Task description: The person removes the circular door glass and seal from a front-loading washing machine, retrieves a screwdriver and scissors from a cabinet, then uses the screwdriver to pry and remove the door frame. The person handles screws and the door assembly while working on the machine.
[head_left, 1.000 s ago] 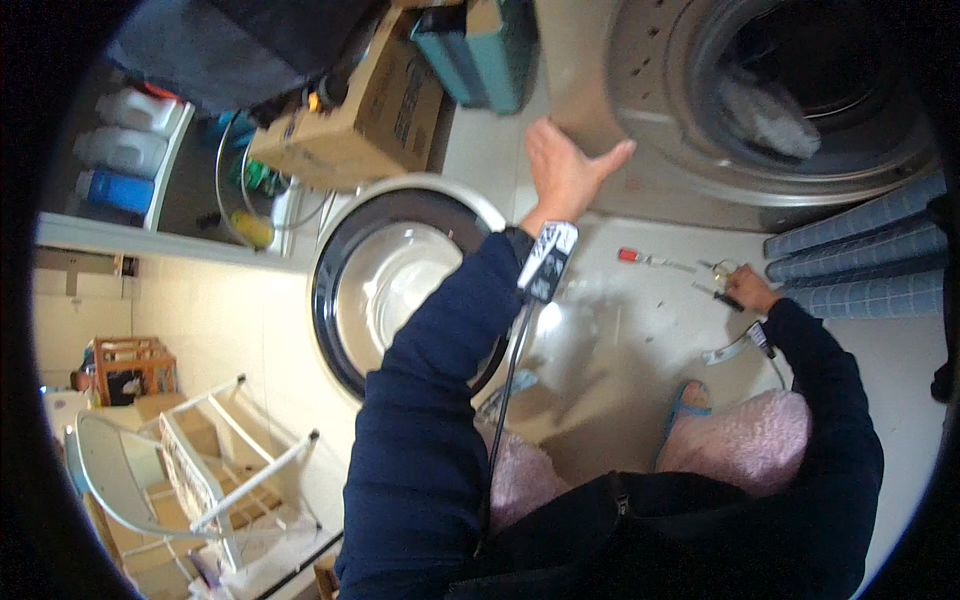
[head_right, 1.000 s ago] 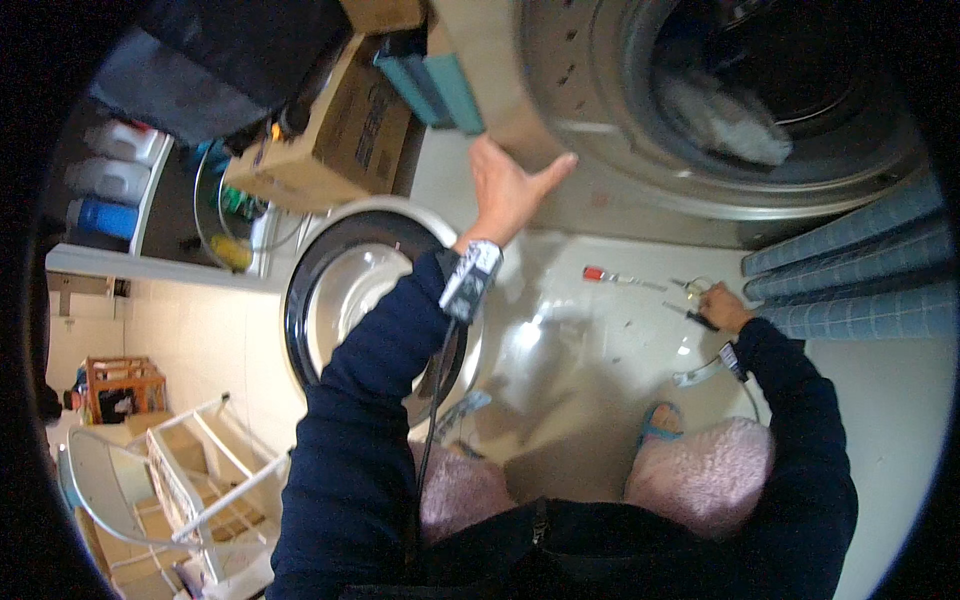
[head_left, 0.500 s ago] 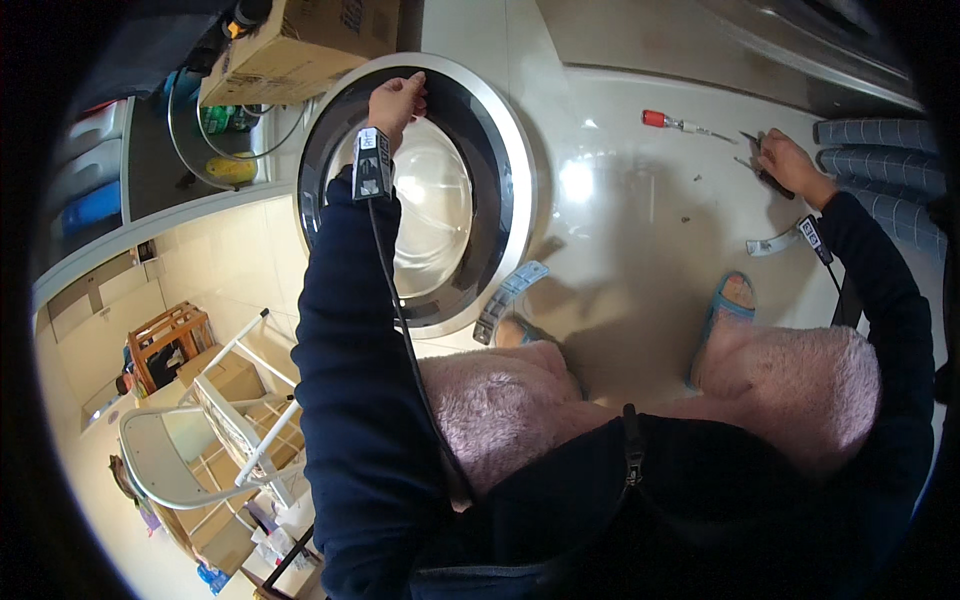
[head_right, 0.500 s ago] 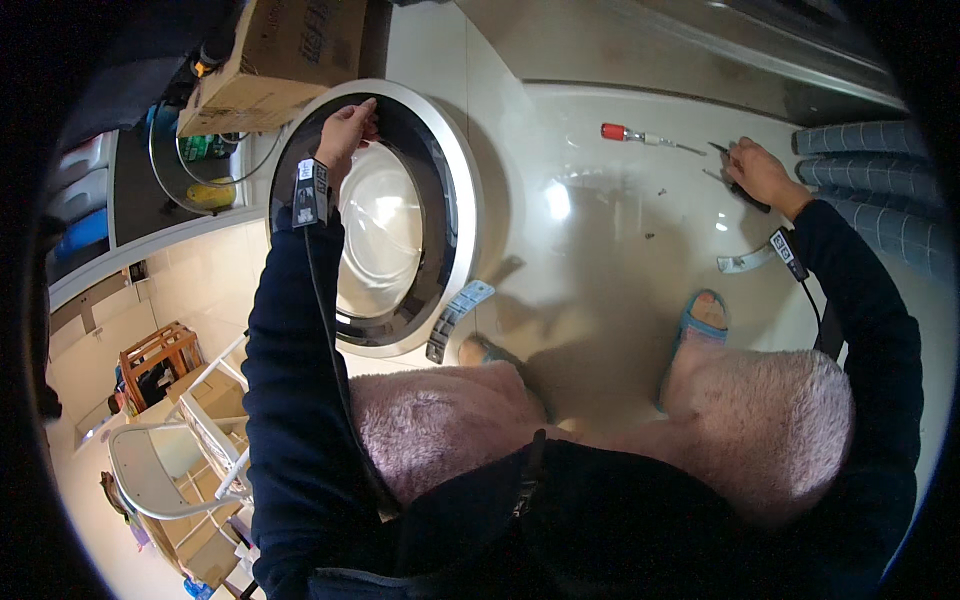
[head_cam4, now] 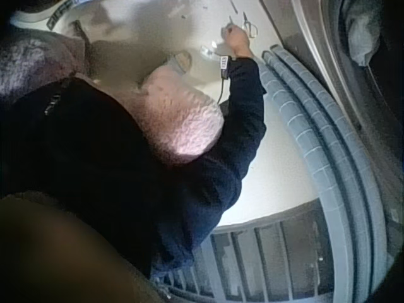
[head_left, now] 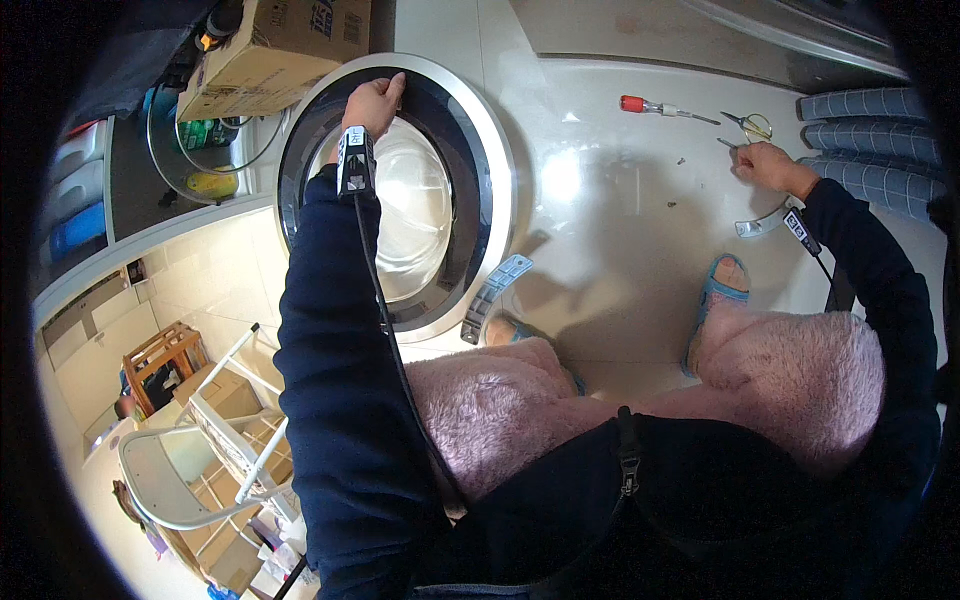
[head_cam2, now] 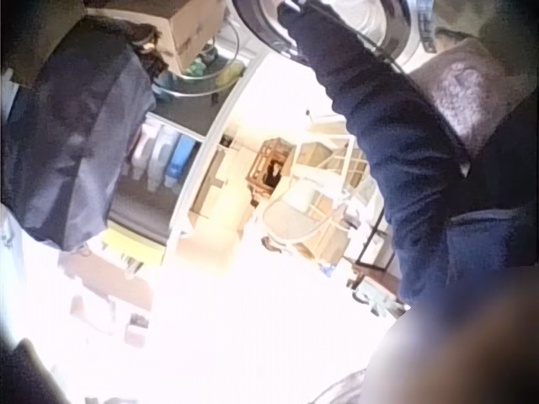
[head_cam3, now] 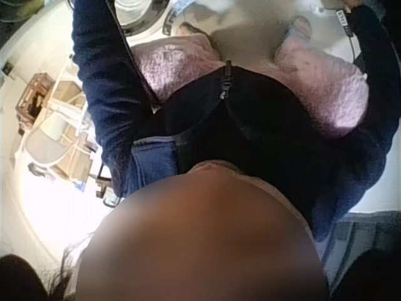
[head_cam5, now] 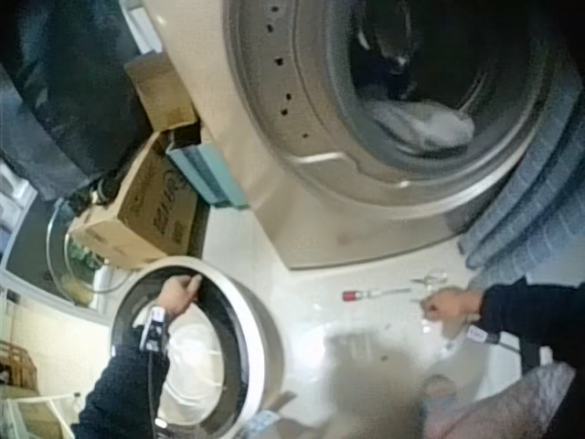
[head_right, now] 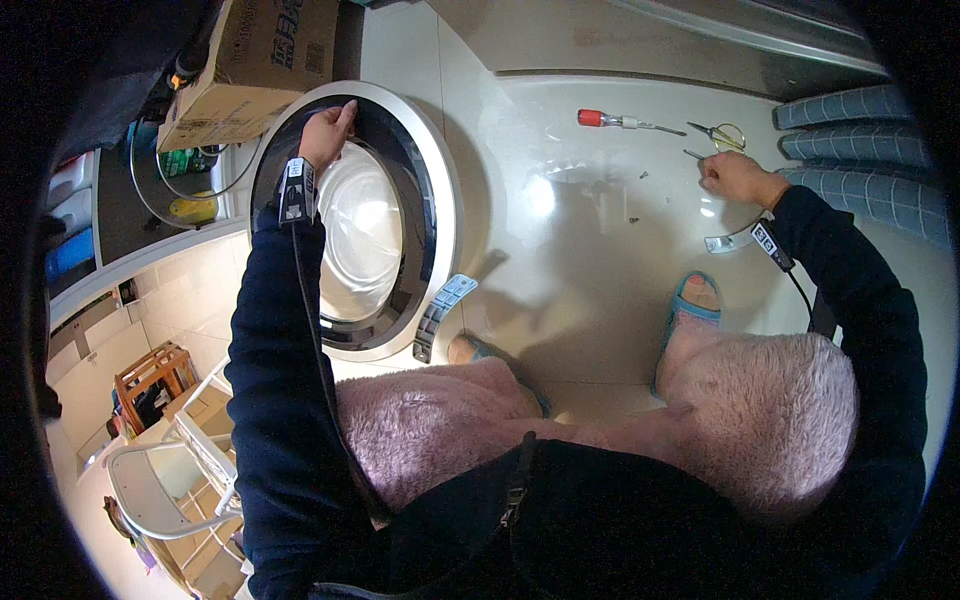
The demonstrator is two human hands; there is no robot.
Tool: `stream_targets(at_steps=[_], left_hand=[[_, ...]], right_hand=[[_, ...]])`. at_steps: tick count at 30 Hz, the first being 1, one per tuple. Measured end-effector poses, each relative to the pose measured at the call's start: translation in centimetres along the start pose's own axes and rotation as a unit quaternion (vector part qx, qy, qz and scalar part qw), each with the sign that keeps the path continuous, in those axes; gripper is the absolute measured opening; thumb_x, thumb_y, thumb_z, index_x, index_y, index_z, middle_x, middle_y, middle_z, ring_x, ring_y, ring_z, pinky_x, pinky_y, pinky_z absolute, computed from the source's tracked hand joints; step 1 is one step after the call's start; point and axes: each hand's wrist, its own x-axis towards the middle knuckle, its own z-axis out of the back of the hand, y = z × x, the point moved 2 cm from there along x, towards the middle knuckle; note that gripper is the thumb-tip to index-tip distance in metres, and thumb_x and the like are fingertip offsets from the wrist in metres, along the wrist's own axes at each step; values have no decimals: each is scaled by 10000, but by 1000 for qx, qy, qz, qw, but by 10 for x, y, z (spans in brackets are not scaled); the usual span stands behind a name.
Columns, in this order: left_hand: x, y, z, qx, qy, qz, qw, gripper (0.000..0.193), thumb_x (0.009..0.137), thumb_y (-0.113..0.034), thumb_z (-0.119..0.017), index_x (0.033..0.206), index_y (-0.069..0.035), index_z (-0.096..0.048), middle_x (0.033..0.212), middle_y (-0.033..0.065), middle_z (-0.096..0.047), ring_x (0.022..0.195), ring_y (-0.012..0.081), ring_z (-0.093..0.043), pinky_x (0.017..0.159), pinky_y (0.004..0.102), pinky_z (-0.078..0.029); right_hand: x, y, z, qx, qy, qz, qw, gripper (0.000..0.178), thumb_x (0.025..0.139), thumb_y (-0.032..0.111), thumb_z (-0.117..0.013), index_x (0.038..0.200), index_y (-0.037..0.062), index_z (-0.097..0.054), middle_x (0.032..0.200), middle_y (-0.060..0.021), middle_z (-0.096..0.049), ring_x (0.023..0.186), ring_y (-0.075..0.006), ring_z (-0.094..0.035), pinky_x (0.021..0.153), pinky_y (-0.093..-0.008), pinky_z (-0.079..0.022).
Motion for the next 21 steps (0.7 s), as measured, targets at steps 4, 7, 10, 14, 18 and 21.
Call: stream_targets(at_steps=[4, 7, 10, 14, 18, 21], left_hand=[[-4, -1, 0, -10, 19, 19, 1000, 508, 913, -461, -457, 982, 1, -657, 873, 167, -667, 827, 286, -637, 790, 350, -472], [-6, -2, 1, 0, 17, 10, 1000, 508, 916, -459, -453, 986, 1, -656, 886, 169, -666, 856, 295, -633, 809, 356, -467], [-6, -3, 2, 30, 14, 1, 999, 504, 918, -460, -445, 999, -10, -657, 911, 170, -667, 888, 310, -629, 828, 364, -464], [-2, -5, 0, 61, -15, -15, 998, 482, 920, -455, -434, 1036, -45, -660, 962, 175, -662, 935, 330, -620, 855, 377, -462], [3, -8, -3, 96, -55, -37, 993, 451, 917, -444, -438, 1053, -77, -662, 1001, 170, -655, 962, 342, -609, 866, 390, -462], [4, -10, -3, 93, -91, -65, 989, 429, 899, -443, -461, 999, -80, -668, 972, 180, -647, 933, 361, -603, 832, 415, -467]], right_hand=[[-1, 0, -1, -19, -5, 1, 1000, 223, 790, 254, -574, 834, 37, -598, 804, -165, -629, 770, -332, -606, 695, -419, -473], [4, 3, 0, -12, -9, 15, 1000, 238, 788, 272, -576, 827, 38, -598, 799, -163, -627, 763, -325, -606, 690, -422, -470], [7, 5, 1, 3, -6, 24, 1000, 243, 784, 277, -579, 818, 37, -598, 794, -162, -624, 761, -323, -605, 687, -422, -469], [8, 4, -3, 8, -6, 37, 999, 239, 783, 276, -580, 810, 39, -597, 788, -164, -622, 757, -322, -604, 681, -423, -467], [7, -1, -7, 1, -9, 35, 999, 228, 780, 271, -574, 813, 47, -601, 795, -165, -622, 764, -330, -603, 677, -432, -464], [5, -5, -8, 3, 1, 33, 999, 237, 778, 278, -561, 818, 48, -602, 802, -169, -623, 773, -337, -602, 679, -438, -463]])
